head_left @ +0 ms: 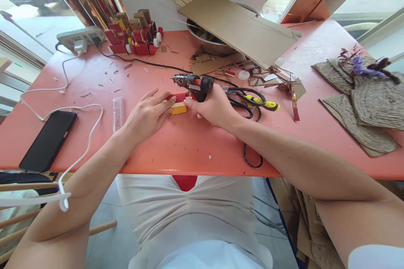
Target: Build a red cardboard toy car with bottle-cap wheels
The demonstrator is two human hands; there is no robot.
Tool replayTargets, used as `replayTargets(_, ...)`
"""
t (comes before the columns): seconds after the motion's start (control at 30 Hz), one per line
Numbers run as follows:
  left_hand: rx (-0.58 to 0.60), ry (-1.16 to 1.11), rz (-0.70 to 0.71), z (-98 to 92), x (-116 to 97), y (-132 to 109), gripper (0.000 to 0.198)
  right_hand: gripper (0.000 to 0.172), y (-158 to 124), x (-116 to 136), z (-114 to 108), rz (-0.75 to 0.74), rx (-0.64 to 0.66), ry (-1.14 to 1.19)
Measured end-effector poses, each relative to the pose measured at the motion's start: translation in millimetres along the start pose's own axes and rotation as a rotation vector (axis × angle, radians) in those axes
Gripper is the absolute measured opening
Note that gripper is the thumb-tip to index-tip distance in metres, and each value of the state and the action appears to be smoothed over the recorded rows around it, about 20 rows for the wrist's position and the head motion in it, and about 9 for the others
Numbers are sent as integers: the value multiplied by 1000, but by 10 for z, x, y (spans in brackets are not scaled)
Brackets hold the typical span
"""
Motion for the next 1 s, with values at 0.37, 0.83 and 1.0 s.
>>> replayTargets(0.37, -85, 13, -14, -46, -24, -27, 35, 21, -2, 12, 39, 35, 5, -2)
replayTargets(0.83, -204, 116, 33, -163, -178, 18, 29, 25, 2, 30, -156, -50, -68, 61)
replayTargets(1.0, -207, 104, -9, -174, -169, 21, 26, 20, -67, 140, -177, -130, -36, -12)
Point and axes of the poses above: each hand's wrist, its own y-axis towards the middle knuckle, its own z-axis out of the palm, x = y × z, the point moved 10 cm from there along y, towards the middle knuckle, and after that the axes turned 1 degree about -y, right-handed, at the moved point
